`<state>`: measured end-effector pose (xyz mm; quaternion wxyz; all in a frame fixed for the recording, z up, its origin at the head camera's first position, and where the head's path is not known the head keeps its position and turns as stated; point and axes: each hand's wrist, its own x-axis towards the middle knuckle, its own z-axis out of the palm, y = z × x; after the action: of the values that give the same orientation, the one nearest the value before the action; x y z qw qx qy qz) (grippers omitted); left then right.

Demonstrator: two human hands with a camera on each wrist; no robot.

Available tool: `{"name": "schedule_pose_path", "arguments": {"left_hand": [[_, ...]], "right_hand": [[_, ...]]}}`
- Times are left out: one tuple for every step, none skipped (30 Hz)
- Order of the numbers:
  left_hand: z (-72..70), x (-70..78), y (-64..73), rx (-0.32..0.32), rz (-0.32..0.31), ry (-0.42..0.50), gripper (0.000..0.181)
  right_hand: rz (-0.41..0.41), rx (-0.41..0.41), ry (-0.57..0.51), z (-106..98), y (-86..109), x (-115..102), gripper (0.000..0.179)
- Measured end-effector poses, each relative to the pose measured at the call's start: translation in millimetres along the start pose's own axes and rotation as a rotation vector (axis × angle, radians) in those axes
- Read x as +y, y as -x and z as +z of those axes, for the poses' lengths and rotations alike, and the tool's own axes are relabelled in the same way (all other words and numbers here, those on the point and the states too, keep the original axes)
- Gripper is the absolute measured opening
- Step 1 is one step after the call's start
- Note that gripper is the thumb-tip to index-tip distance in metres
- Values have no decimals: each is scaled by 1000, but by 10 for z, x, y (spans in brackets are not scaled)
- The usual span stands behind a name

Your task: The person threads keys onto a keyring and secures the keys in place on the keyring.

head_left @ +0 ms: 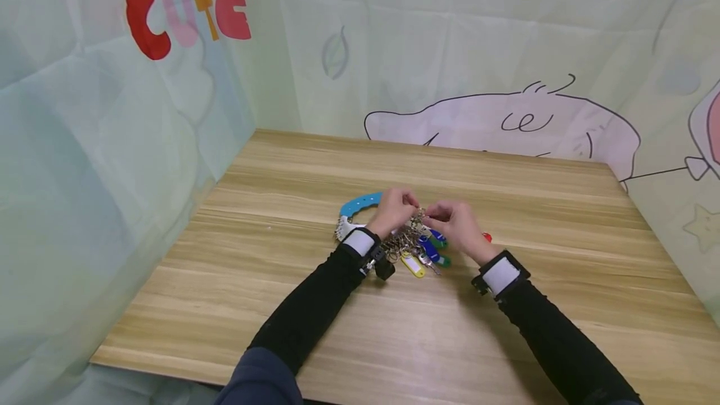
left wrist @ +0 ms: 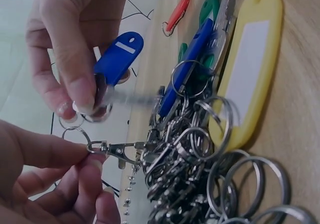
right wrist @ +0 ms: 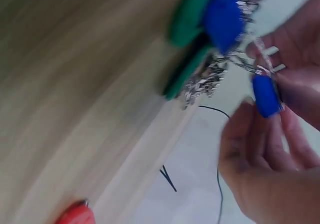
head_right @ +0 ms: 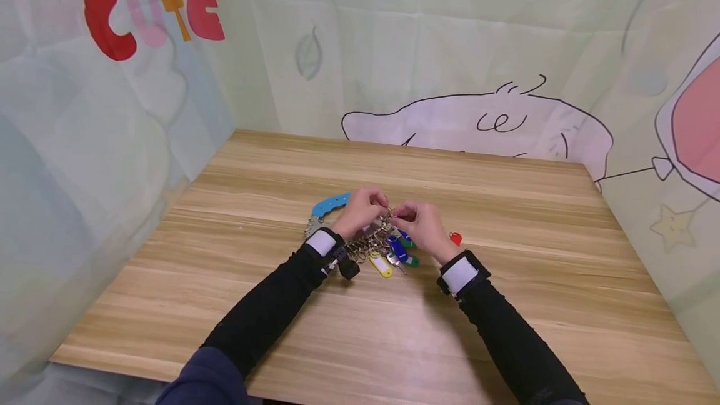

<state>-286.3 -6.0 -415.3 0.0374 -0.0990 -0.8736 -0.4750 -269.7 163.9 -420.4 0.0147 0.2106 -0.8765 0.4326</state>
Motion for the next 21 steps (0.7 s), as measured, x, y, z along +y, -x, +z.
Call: {"name": "schedule_pose_path", "arguments": {"left_hand": [[2,4,-2,-4,0,-1,9],[5,7,-5,-8,-1,4,9],[9,9,-9,-13,-2,8,9],[14,9,-13,-18,-5,8,9],[20,9,-17,-22,-6,8,9],[26,7,-21,-26,-8,10,9],[33,4,-25,-33,-10,11,9],[38,0,-28,-40,-11,15,9],[42,-4,-30,-47,-9,17,9],[43,-8,-30,-54,-6,17,9],[40,-13,-28,-58,3,17,9],[32,-18,-24,-66,11,9,9],[20,-22,-17,-74,25,-8,9],[3,-27,-11,-85,42,-31,9],[-17,-30,-3,-102,53,-55,9],[-39,-34,4,-124,65,-85,9],[-62,-35,10,-147,75,-112,10],[-86,-32,14,-174,80,-136,10],[-109,-25,14,-201,87,-155,12],[-126,-17,11,-228,88,-166,13],[-140,-7,7,-256,87,-179,14]], "right_hand": [[25,-19,-26,-21,0,9,16],[55,-38,-51,-44,2,14,19],[83,-54,-76,-66,2,25,23],[107,-65,-100,-88,4,36,26],[132,-71,-121,-107,2,48,28],[149,-76,-141,-125,3,63,29],[158,-79,-152,-139,7,79,31],[166,-81,-158,-150,10,92,31],[170,-80,-158,-160,12,105,31],[168,-79,-150,-170,14,119,31],[156,-76,-139,-179,14,129,31],[139,-71,-124,-192,12,140,31],[128,-64,-98,-213,9,152,30],[114,-56,-70,-243,1,165,29],[101,-48,-33,-284,-6,182,28],[98,-43,6,-334,-11,199,28],[99,-42,43,-393,-14,217,27],[116,-46,82,-459,-14,236,25],[138,-57,126,-529,-10,257,23],[155,-71,164,-596,-2,275,21],[172,-91,198,-659,10,291,19]]}}
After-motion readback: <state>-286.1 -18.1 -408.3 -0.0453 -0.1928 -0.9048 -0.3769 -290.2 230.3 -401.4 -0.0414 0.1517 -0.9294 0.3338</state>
